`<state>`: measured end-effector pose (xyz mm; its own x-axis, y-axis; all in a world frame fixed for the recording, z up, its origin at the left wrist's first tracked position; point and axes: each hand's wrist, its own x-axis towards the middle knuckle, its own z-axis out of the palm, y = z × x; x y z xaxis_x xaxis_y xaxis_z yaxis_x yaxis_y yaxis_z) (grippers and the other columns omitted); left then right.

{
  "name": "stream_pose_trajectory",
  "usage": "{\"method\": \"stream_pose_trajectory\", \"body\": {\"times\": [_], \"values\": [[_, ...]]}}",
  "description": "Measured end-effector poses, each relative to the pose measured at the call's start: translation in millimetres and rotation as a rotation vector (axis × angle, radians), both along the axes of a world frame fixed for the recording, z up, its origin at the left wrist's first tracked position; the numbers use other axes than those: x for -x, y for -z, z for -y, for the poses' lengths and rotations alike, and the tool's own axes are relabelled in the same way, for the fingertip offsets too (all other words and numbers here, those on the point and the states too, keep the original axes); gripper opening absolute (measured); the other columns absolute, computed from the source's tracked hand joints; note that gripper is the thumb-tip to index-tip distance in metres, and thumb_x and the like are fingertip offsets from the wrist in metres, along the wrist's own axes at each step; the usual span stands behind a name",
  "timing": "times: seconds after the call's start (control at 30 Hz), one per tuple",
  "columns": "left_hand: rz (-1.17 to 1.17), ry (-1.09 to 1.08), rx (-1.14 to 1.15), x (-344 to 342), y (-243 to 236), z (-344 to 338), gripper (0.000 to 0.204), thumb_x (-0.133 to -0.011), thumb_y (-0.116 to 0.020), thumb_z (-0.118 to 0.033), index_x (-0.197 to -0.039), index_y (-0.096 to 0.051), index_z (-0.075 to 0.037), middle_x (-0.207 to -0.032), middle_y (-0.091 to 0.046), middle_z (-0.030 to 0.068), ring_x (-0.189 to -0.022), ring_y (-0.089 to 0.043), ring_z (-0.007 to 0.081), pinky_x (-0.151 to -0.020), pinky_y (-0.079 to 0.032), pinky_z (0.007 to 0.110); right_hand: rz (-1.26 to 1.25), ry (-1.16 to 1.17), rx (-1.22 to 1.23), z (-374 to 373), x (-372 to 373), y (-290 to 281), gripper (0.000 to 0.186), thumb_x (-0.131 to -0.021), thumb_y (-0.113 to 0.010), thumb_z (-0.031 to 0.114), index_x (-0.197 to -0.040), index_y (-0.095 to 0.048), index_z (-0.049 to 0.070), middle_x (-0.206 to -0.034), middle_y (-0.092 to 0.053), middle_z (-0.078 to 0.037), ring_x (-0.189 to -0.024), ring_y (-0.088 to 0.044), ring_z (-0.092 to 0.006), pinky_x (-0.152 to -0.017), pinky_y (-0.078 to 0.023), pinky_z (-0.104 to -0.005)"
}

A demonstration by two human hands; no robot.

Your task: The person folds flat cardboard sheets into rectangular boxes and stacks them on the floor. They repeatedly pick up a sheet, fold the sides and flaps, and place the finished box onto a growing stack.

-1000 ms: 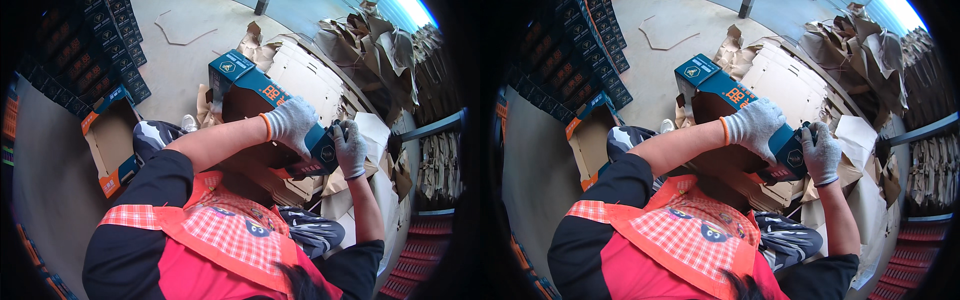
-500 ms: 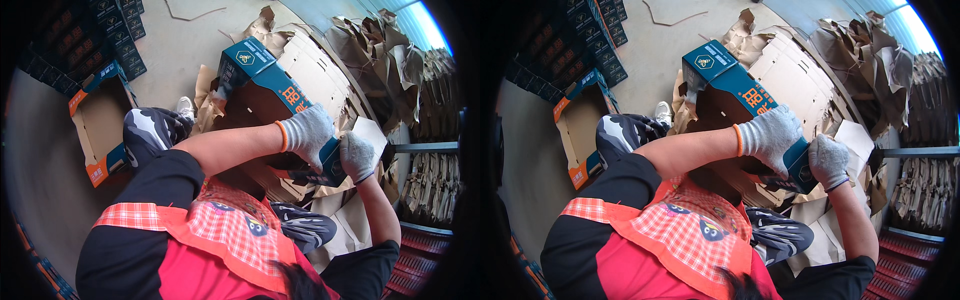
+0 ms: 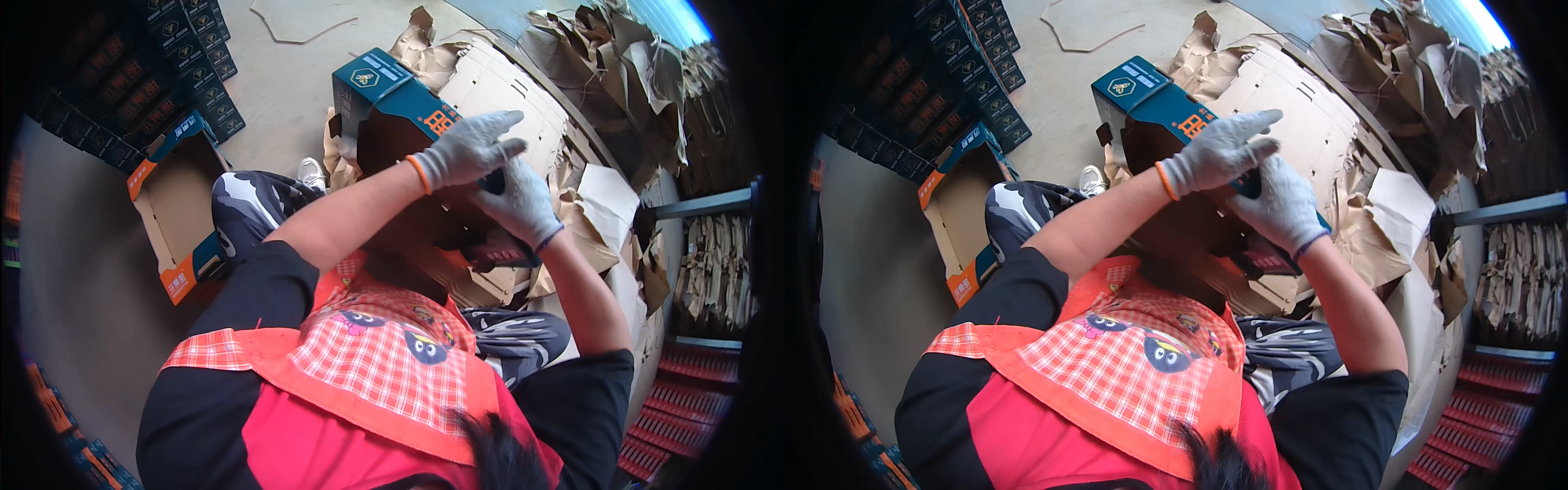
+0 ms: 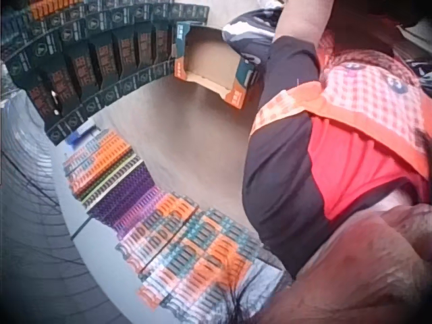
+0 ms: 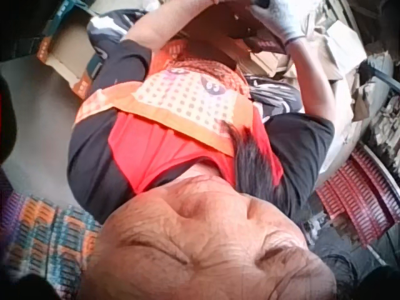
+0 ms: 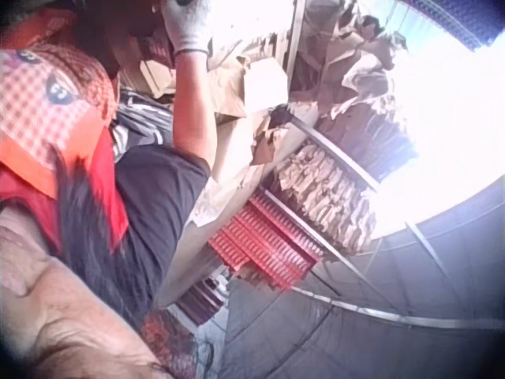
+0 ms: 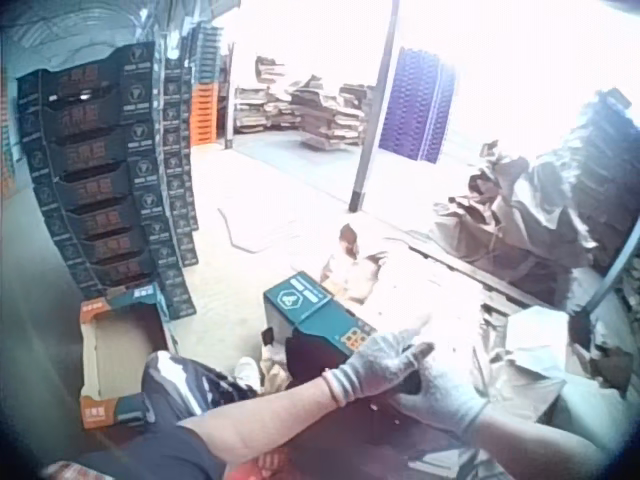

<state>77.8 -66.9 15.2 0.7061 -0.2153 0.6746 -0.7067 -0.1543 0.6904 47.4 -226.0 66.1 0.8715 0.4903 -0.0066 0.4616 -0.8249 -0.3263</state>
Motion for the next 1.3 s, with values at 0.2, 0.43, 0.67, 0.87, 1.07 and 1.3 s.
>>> {"method": "stream_pose_trajectory", "body": {"times": [0.2,0.43,0.67,0.87,1.07,1.3], "values": [[0.205,-0.125,-0.415,94.0,15.1,-88.0,0.052,-0.080,-0.070,-0.029,-0.121,-0.055,0.000,-0.113,-0.062,0.0169,-0.101,-0.060,0.0340,-0.095,-0.045,0.041,0.137,0.067,-0.485,57.3,-34.6,12.5,0.055,-0.068,-0.068,0.023,-0.118,-0.060,-0.001,-0.102,-0.068,-0.018,-0.097,-0.065,-0.0246,-0.088,-0.049,-0.0323],[0.110,-0.255,-0.647,144.2,0.4,-89.1,0.118,-0.056,-0.081,-0.054,-0.147,-0.024,-0.005,-0.148,-0.025,0.0249,-0.138,-0.023,0.0422,-0.112,-0.021,0.051,-0.346,0.257,-0.424,137.4,-41.2,192.7,0.026,-0.087,-0.056,0.018,-0.109,-0.070,0.014,-0.102,-0.069,-0.012,-0.091,-0.066,-0.0218,-0.081,-0.051,-0.0299],[0.256,0.044,-0.488,90.3,6.2,50.1,0.082,-0.063,-0.081,-0.037,-0.126,-0.048,0.003,-0.128,-0.049,0.0254,-0.119,-0.047,0.0434,-0.104,-0.038,0.047,-0.125,0.637,-0.491,151.9,-15.9,220.4,0.026,-0.089,-0.058,0.028,-0.092,-0.068,0.005,-0.083,-0.068,-0.013,-0.073,-0.061,-0.0183,-0.066,-0.048,-0.0326],[0.236,0.082,-0.215,85.0,20.3,79.3,0.109,-0.060,-0.082,-0.039,-0.144,-0.026,0.001,-0.136,-0.039,0.0291,-0.121,-0.046,0.0440,-0.105,-0.038,0.043,0.362,0.198,-1.235,118.6,44.2,52.1,0.016,-0.089,-0.058,0.004,-0.105,-0.059,0.000,-0.096,-0.063,-0.009,-0.085,-0.062,-0.0167,-0.079,-0.048,-0.0277],[-0.034,-0.151,-0.138,97.9,48.6,90.6,0.139,-0.052,-0.081,-0.058,-0.148,0.000,0.003,-0.150,-0.008,0.0317,-0.138,-0.017,0.0474,-0.113,-0.017,0.049,-0.001,0.240,-0.352,67.6,57.0,-7.8,0.023,-0.070,-0.071,0.014,-0.075,-0.052,0.003,-0.069,-0.051,-0.012,-0.063,-0.055,-0.0261,-0.060,-0.044,-0.0358],[-0.361,0.124,-0.134,98.6,47.2,86.6,0.130,-0.053,-0.083,-0.054,-0.145,-0.010,0.001,-0.143,-0.023,0.0266,-0.136,-0.021,0.0415,-0.114,-0.018,0.044,0.088,-0.002,-0.146,37.9,24.3,-5.9,0.011,-0.070,-0.060,0.008,-0.069,-0.050,0.004,-0.066,-0.054,-0.014,-0.064,-0.056,-0.0357,-0.057,-0.043,-0.0410]]}}
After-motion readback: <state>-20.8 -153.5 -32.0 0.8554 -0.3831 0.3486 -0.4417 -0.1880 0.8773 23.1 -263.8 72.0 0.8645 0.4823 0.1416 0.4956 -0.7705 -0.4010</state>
